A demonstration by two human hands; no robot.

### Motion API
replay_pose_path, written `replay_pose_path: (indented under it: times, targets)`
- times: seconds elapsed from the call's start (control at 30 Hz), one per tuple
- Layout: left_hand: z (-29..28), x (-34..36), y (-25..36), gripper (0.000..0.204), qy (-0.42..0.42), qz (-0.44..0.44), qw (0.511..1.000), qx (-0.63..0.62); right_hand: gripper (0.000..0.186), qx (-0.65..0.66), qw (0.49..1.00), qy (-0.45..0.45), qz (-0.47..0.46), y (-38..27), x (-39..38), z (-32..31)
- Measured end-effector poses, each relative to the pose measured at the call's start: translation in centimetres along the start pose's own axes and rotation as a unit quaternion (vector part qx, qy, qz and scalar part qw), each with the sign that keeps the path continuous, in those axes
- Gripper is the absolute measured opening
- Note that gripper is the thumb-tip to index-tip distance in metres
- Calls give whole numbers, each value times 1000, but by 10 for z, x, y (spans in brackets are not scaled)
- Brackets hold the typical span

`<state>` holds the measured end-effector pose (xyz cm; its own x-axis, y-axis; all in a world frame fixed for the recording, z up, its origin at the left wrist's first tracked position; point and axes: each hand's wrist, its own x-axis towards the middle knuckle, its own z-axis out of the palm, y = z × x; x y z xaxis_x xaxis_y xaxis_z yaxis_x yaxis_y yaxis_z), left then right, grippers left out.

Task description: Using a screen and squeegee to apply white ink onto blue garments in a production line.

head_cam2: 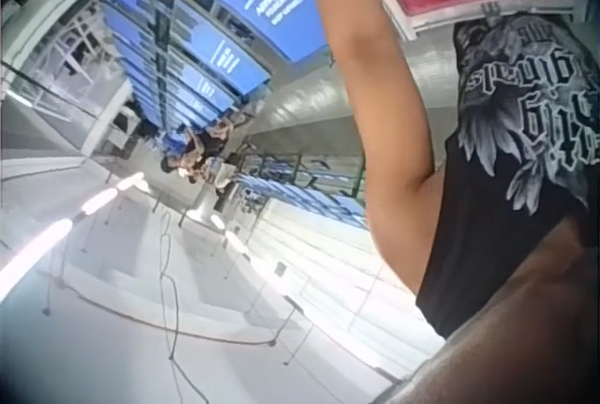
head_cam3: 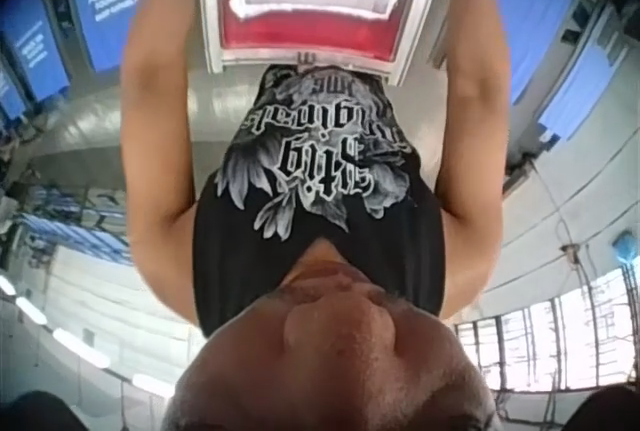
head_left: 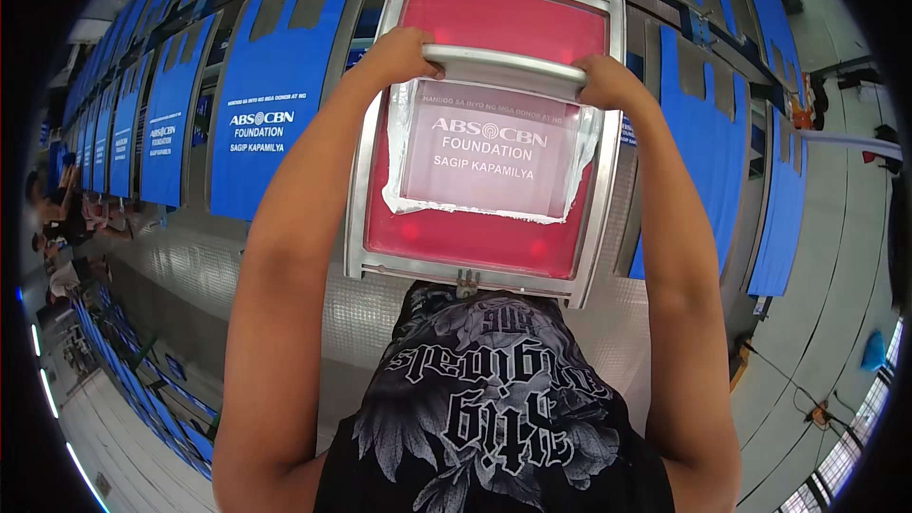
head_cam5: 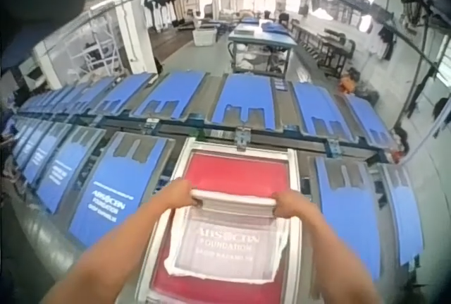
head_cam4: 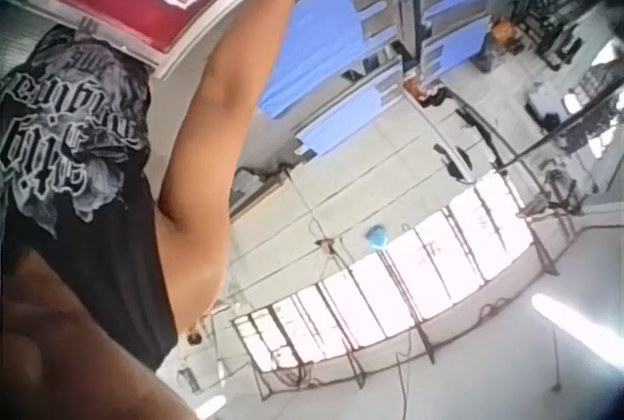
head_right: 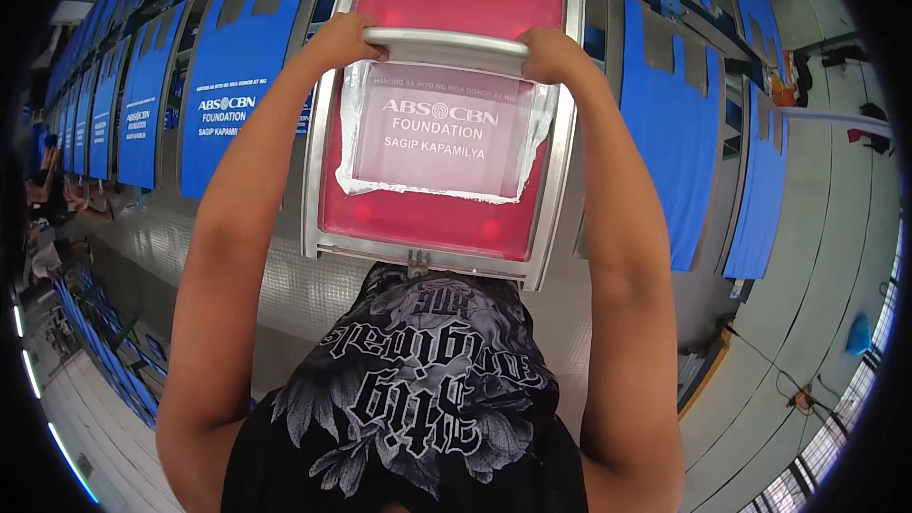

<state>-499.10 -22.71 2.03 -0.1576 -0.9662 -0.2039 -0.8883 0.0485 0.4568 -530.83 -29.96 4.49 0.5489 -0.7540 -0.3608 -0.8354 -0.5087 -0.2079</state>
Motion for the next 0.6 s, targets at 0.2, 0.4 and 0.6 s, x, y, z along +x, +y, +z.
replay_pose_path:
  times: [0.2, 0.4, 0.6]
  targets:
    - [-10, -87, 41, 47, 344, 41, 937, 49, 50, 47, 998, 34, -19, 4, 8, -37]
    - [154, -269, 73, 44, -331, -112, 906, -238, 54, -11, 1000, -2, -28, 8, 28, 2]
    - [222, -299, 93, 41, -267, -155, 800, -514, 54, 10, 999, 0, -45, -33, 35, -3]
